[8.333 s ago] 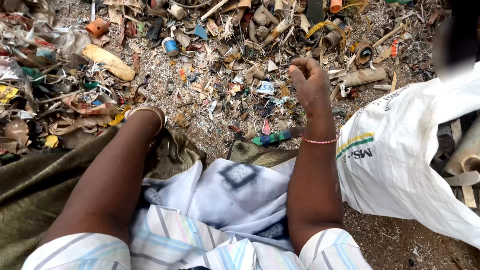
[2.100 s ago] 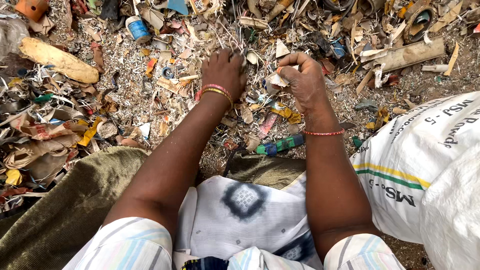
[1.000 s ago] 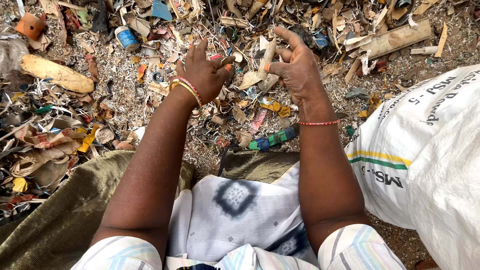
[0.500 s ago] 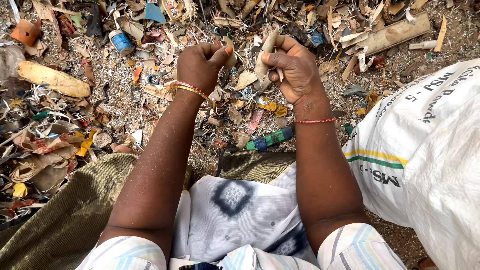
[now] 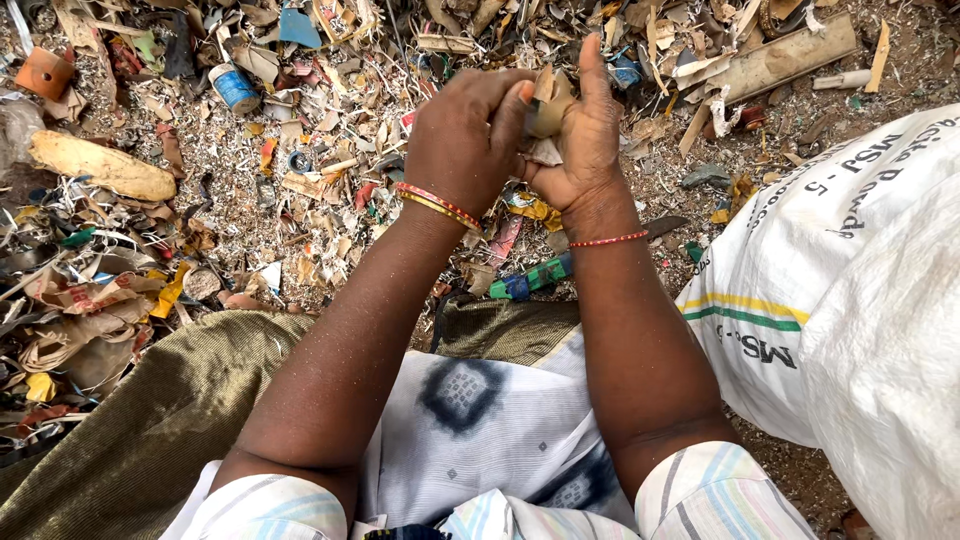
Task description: The person sits on the ground and sorts through a large pile of waste scraps by hand, picking out specific pieces of plastic and cardboard and placing them into white bags.
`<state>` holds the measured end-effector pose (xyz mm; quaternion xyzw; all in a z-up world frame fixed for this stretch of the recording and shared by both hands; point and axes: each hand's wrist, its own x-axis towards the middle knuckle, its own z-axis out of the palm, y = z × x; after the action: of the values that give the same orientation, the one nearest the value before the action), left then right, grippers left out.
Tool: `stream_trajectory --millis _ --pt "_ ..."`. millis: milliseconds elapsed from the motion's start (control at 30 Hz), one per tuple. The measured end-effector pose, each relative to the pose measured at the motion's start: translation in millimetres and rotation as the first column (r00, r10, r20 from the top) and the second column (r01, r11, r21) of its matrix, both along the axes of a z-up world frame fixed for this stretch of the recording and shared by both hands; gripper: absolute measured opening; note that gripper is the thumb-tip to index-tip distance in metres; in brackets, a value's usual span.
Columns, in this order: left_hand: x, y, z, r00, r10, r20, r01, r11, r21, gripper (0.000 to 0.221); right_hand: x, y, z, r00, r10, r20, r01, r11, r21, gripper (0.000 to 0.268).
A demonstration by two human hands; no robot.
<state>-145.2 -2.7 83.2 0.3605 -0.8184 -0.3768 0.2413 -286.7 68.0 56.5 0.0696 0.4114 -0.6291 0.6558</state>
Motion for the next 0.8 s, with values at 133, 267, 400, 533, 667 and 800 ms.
stream_trajectory --millis 133,267,400,533,667,800 --pt "2.6 -8.1 -1.5 0.984 0.006 0.180 0.000 0.999 -0.036 0.031 -4.9 4.5 -10.6 0.996 0.074 0.053 -0.063 0.982 -0.179 0.049" --pt "5.8 -4.6 -11.0 0.980 0.023 0.200 0.013 0.984 -0.180 0.027 -3.1 7.1 -22.3 0.995 0.084 0.045 -0.073 0.978 -0.195 0.040" --pt "7.3 -8.7 -25.5 0.974 0.015 0.228 -0.022 0.999 0.026 0.023 -4.3 6.9 -18.3 0.990 0.140 0.014 -0.133 0.967 -0.217 0.041" --pt "15.2 -17.5 -39.0 0.980 -0.043 0.194 0.024 0.995 0.098 0.021 -5.1 9.6 -5.8 0.975 0.210 -0.068 -0.218 0.960 -0.175 0.043" --pt "24.5 -21.8 -40.6 0.982 -0.032 0.186 0.024 0.999 0.048 0.019 -10.2 7.9 -9.4 0.969 0.245 -0.028 -0.247 0.958 -0.144 0.040" --pt "40.7 -30.4 -27.0 0.821 -0.156 0.550 0.066 0.981 0.181 0.017 -26.9 9.2 -20.3 0.966 -0.030 -0.257 0.041 0.998 0.039 0.029"
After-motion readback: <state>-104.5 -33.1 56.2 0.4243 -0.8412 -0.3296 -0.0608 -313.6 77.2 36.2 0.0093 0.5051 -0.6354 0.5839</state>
